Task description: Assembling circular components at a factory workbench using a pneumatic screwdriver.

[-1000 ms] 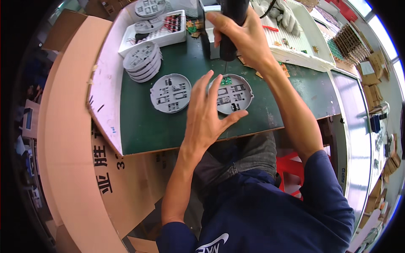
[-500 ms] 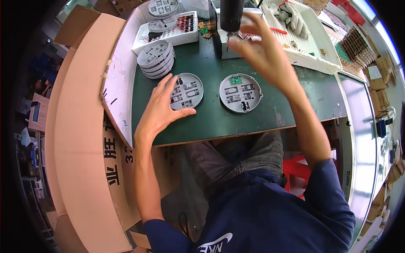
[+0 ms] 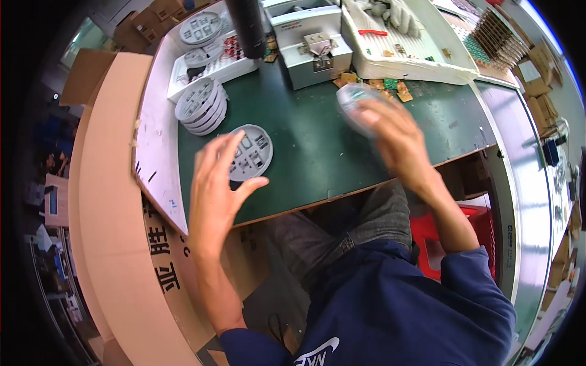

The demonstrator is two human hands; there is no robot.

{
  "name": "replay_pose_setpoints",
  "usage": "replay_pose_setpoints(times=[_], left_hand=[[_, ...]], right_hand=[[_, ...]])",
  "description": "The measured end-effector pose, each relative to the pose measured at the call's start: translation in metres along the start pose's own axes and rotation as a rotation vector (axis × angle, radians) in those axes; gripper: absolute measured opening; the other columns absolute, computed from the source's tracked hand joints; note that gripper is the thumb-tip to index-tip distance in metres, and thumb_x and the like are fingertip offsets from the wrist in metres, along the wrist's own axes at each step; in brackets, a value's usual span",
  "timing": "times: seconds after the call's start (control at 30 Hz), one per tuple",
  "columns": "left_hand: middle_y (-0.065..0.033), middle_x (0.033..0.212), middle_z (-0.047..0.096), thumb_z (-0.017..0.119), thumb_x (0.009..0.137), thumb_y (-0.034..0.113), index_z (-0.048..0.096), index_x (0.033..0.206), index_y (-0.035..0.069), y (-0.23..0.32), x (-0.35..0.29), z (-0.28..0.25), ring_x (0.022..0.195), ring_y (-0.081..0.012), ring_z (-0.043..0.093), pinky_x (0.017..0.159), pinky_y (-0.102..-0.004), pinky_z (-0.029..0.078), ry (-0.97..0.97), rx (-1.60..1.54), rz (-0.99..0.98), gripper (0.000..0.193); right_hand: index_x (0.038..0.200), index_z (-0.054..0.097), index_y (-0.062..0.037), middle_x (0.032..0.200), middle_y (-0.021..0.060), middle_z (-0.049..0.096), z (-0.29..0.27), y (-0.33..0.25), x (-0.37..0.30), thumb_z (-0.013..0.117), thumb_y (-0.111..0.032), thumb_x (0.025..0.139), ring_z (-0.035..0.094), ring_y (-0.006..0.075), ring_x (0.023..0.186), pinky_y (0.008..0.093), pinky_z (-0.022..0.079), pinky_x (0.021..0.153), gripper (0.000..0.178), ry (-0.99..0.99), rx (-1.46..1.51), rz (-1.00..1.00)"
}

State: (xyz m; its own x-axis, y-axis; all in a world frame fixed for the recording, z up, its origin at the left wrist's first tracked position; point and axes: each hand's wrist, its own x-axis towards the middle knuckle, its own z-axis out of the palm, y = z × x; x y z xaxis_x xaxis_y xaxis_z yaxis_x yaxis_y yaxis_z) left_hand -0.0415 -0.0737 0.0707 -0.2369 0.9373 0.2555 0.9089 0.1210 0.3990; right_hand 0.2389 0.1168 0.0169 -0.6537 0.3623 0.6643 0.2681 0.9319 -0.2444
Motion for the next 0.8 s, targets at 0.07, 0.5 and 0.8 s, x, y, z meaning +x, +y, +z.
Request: replay_pose_setpoints(times=[0.07,0.5,0.8], left_hand=[[-0.0161,0.158,0.042,0.092,0.067,0.022,0.055,0.146,0.008,-0.016,0.010,-0.005,0.141,-0.0365,0.043,0.116,-0.0458,0.039,-0.053,0.027,0.088,0.088],[-0.0251,0.152,0.045,0.080,0.079,0.062,0.059,0.137,-0.005,0.020,0.019,0.079,0.127,-0.0435,0.049,0.106,-0.0514,0.044,0.098,0.123,-0.025,0.092],[-0.0255,0.148,0.046,0.075,0.079,0.068,0.056,0.139,-0.008,0.045,0.018,0.091,0.119,-0.0415,0.052,0.103,-0.0506,0.045,0.059,0.081,-0.061,0.098]], right_hand=[[0.132,0.065,-0.0047,0.135,0.0171,0.066,-0.037,0.020,-0.015,0.058,0.017,0.082,0.061,0.0356,0.130,0.0478,0.043,0.114,0.055,0.109,-0.071,0.198],[0.134,0.063,0.0008,0.113,0.0076,0.071,-0.126,0.122,-0.077,0.055,-0.028,0.108,0.065,0.0121,0.100,0.0275,0.050,0.091,0.040,0.517,0.414,0.960],[0.123,0.070,-0.0106,0.110,0.0141,0.071,-0.087,0.118,-0.035,0.068,-0.035,0.098,0.060,0.0331,0.106,0.0438,0.050,0.094,0.035,0.063,-0.565,0.594]])
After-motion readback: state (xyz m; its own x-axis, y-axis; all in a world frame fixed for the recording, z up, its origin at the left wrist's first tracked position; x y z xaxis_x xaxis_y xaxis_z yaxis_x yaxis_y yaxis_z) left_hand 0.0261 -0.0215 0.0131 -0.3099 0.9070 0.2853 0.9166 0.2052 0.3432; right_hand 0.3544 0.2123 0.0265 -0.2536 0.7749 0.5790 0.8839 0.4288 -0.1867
